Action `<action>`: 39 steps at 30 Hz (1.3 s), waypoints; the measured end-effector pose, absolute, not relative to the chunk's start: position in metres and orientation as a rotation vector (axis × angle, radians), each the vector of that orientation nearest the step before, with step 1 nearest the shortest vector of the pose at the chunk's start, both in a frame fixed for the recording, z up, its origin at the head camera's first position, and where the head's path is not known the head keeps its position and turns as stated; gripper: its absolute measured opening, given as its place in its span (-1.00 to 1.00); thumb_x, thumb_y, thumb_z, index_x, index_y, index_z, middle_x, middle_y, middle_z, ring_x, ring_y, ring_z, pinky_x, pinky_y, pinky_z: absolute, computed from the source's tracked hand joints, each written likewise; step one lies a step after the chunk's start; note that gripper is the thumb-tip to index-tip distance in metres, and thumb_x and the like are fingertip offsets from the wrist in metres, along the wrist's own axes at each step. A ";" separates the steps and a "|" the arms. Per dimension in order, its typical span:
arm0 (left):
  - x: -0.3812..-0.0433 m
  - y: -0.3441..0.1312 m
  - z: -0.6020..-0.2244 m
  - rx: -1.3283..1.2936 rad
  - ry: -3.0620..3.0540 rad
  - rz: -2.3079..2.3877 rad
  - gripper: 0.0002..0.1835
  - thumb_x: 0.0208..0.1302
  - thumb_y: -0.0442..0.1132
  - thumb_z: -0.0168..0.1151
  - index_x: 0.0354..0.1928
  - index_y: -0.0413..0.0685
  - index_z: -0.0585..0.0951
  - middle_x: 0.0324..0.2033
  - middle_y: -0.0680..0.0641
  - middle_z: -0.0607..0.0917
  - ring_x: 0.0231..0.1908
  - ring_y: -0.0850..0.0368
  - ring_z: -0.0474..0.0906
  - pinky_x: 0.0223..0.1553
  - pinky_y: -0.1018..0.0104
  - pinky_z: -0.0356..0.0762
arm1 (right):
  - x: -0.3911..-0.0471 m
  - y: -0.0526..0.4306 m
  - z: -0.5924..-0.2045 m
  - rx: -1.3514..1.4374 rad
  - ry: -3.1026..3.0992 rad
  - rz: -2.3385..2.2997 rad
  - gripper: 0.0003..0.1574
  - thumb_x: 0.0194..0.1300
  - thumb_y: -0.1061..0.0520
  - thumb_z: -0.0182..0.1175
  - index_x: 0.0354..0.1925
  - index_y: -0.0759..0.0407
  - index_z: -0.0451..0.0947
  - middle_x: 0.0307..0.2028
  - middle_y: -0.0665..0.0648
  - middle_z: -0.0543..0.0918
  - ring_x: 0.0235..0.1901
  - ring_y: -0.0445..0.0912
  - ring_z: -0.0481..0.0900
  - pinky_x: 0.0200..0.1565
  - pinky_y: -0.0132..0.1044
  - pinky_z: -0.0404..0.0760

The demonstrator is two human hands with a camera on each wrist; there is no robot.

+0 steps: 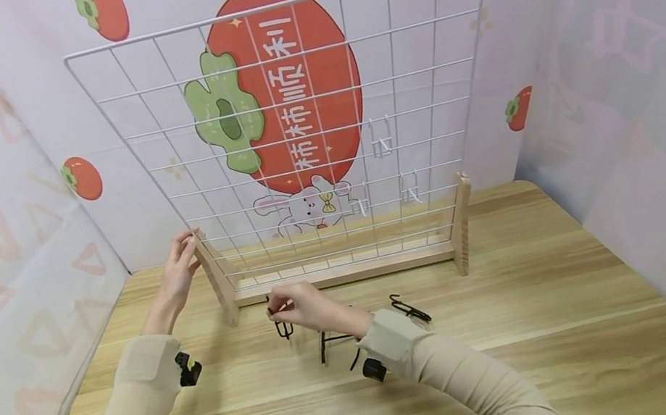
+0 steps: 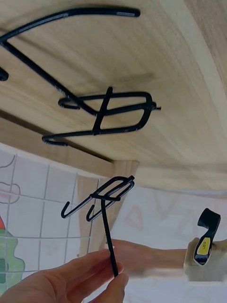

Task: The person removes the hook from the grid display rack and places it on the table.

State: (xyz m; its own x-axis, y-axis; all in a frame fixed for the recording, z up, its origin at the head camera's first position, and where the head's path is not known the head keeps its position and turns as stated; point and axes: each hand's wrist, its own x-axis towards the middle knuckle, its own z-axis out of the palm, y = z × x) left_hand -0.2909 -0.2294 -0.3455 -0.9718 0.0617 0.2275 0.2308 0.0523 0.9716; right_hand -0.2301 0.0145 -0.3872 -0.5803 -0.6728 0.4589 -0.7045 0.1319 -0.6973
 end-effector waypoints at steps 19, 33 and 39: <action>-0.306 -0.237 -0.362 -0.308 -2.176 -2.054 -0.70 0.37 -0.11 -0.20 0.10 0.02 0.26 0.01 -0.01 0.28 0.08 0.08 0.18 0.22 -0.02 -0.01 | -0.232 0.024 -0.408 1.149 -2.610 1.633 -0.93 0.09 0.33 0.19 -0.42 0.27 0.46 -0.39 0.14 0.60 -0.33 -0.10 0.56 -0.26 -0.39 0.53; -0.289 -0.228 -0.344 -0.306 -2.206 -2.041 -0.64 0.40 -0.22 -0.27 0.16 -0.24 0.15 -0.01 0.01 0.27 0.09 0.04 0.16 0.22 -0.02 -0.03 | -0.221 0.030 -0.398 1.077 -2.599 1.830 -0.91 0.09 0.39 0.15 -0.41 0.46 0.45 -0.36 0.35 0.58 -0.33 0.10 0.54 -0.42 -0.50 0.45; -0.290 -0.228 -0.344 -0.312 -2.203 -2.041 -0.63 0.40 -0.22 -0.27 0.16 -0.25 0.14 0.00 -0.02 0.27 0.07 0.04 0.17 0.22 -0.03 -0.02 | -0.228 0.032 -0.413 1.074 -2.606 1.814 -0.91 0.09 0.33 0.18 -0.38 0.39 0.49 -0.35 0.28 0.60 -0.33 0.02 0.54 -0.40 -0.47 0.48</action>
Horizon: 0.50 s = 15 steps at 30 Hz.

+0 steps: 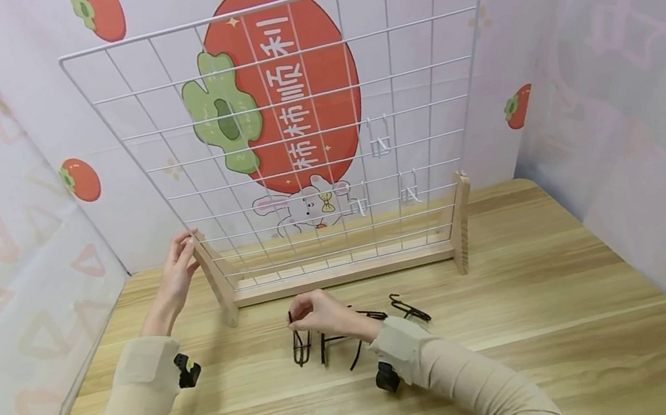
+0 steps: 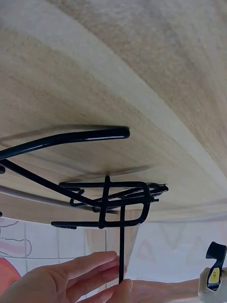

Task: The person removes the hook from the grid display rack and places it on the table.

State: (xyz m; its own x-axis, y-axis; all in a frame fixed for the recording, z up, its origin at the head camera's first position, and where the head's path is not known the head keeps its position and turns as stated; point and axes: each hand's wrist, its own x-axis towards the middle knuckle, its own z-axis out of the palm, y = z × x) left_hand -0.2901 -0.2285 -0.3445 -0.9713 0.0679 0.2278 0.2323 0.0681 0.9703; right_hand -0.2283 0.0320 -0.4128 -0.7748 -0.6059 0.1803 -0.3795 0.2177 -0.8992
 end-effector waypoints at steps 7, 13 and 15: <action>-0.291 -0.228 -0.345 -0.305 -2.199 -2.050 -0.64 0.40 -0.23 -0.27 0.16 -0.24 0.14 0.03 -0.07 0.25 0.05 0.09 0.18 0.22 -0.03 -0.02 | -0.236 0.036 -0.426 -1.004 2.316 -1.548 -0.84 0.11 0.26 0.19 -0.30 0.34 0.51 -0.34 0.15 0.62 -0.32 -0.10 0.55 -0.25 -0.32 0.54; -0.292 -0.229 -0.346 -0.301 -2.191 -2.061 -0.69 0.40 -0.24 -0.27 0.12 -0.14 0.20 0.03 -0.07 0.24 0.06 0.08 0.17 0.22 -0.03 -0.03 | -0.235 0.039 -0.425 -1.048 2.380 -1.488 -0.76 0.13 0.26 0.18 -0.22 0.40 0.47 -0.32 0.17 0.60 -0.26 -0.02 0.55 -0.23 -0.28 0.56; -0.296 -0.231 -0.350 -0.306 -2.182 -2.066 -0.71 0.40 -0.21 -0.26 0.10 -0.07 0.24 0.01 -0.03 0.25 0.06 0.09 0.17 0.22 -0.03 -0.02 | -0.234 0.039 -0.424 -1.063 2.401 -1.477 -0.76 0.12 0.27 0.18 -0.22 0.39 0.48 -0.32 0.18 0.60 -0.26 -0.03 0.55 -0.23 -0.31 0.56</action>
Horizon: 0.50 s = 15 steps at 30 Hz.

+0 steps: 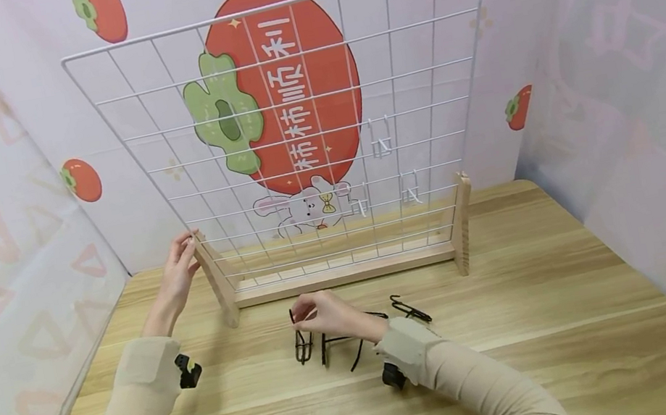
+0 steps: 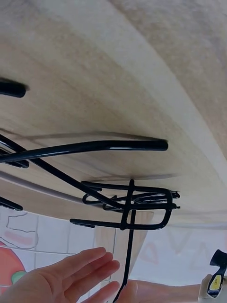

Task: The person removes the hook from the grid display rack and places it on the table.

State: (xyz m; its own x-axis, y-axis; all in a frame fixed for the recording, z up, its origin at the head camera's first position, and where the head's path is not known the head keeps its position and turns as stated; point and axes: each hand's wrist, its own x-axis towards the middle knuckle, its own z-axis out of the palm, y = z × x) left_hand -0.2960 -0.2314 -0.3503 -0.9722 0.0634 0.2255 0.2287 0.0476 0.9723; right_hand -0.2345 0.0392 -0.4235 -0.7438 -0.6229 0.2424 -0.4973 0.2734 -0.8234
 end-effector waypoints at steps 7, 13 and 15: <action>-0.307 -0.238 -0.363 -0.328 -2.184 -2.030 -0.76 0.36 -0.07 -0.19 0.03 0.17 0.30 0.01 0.01 0.27 0.09 0.05 0.17 0.21 -0.04 0.00 | -0.233 0.043 -0.414 -1.068 2.431 -1.515 -0.81 0.11 0.31 0.18 -0.25 0.38 0.51 -0.32 0.24 0.60 -0.29 0.02 0.56 -0.23 -0.27 0.56; -0.307 -0.237 -0.362 -0.320 -2.183 -2.033 -0.71 0.37 -0.08 -0.20 0.08 0.07 0.28 0.01 -0.02 0.26 0.13 -0.12 0.11 0.21 -0.05 -0.01 | -0.240 0.050 -0.412 -1.160 2.474 -1.532 -0.80 0.09 0.28 0.20 -0.26 0.37 0.52 -0.34 0.19 0.61 -0.32 -0.06 0.56 -0.26 -0.35 0.57; -0.307 -0.238 -0.362 -0.320 -2.183 -2.031 -0.72 0.37 -0.08 -0.20 0.07 0.09 0.28 0.01 -0.01 0.26 0.13 -0.14 0.10 0.21 -0.05 -0.01 | -0.240 0.053 -0.409 -1.188 2.493 -1.532 -0.81 0.08 0.28 0.21 -0.28 0.36 0.52 -0.34 0.17 0.61 -0.33 -0.08 0.56 -0.26 -0.36 0.56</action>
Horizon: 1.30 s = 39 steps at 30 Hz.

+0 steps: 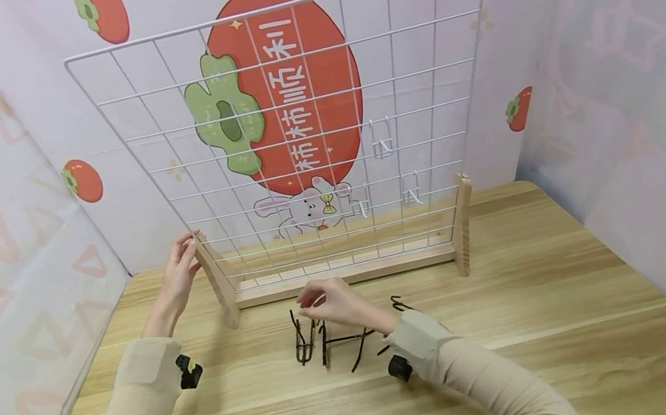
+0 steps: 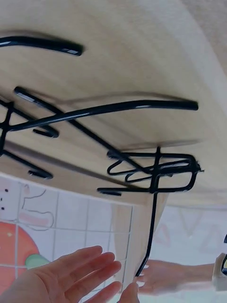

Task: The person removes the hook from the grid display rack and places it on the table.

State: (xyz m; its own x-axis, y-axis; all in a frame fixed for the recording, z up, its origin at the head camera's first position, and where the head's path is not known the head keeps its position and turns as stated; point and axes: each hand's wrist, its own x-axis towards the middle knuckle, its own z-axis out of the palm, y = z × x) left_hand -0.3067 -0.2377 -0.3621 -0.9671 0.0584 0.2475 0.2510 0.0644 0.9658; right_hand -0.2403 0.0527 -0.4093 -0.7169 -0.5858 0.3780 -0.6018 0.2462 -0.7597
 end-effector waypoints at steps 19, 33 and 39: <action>-0.307 -0.238 -0.364 -0.328 -2.151 -2.053 -0.82 0.37 -0.09 -0.18 -0.04 0.26 0.32 -0.03 0.05 0.28 0.13 -0.12 0.12 0.20 -0.06 -0.01 | -0.236 0.086 -0.376 1.239 -2.329 1.220 -0.82 0.05 0.34 0.22 -0.29 0.33 0.52 -0.34 0.20 0.61 -0.33 -0.04 0.58 -0.25 -0.22 0.58; -0.306 -0.237 -0.363 -0.316 -2.173 -2.044 -0.75 0.37 -0.08 -0.20 0.04 0.14 0.29 -0.02 0.06 0.28 0.08 0.10 0.17 0.21 0.00 0.01 | -0.242 0.125 -0.342 1.225 -2.127 1.049 -0.76 -0.06 0.41 0.27 -0.31 0.34 0.53 -0.38 0.18 0.62 -0.35 -0.01 0.58 -0.27 -0.26 0.57; -0.305 -0.236 -0.363 -0.315 -2.165 -2.043 -0.80 0.37 -0.09 -0.19 -0.01 0.23 0.31 -0.03 0.06 0.29 0.06 0.11 0.18 0.21 -0.02 0.01 | -0.242 0.143 -0.325 1.188 -2.057 0.948 -0.71 -0.16 0.45 0.30 -0.34 0.36 0.53 -0.40 0.19 0.62 -0.37 -0.02 0.58 -0.30 -0.23 0.57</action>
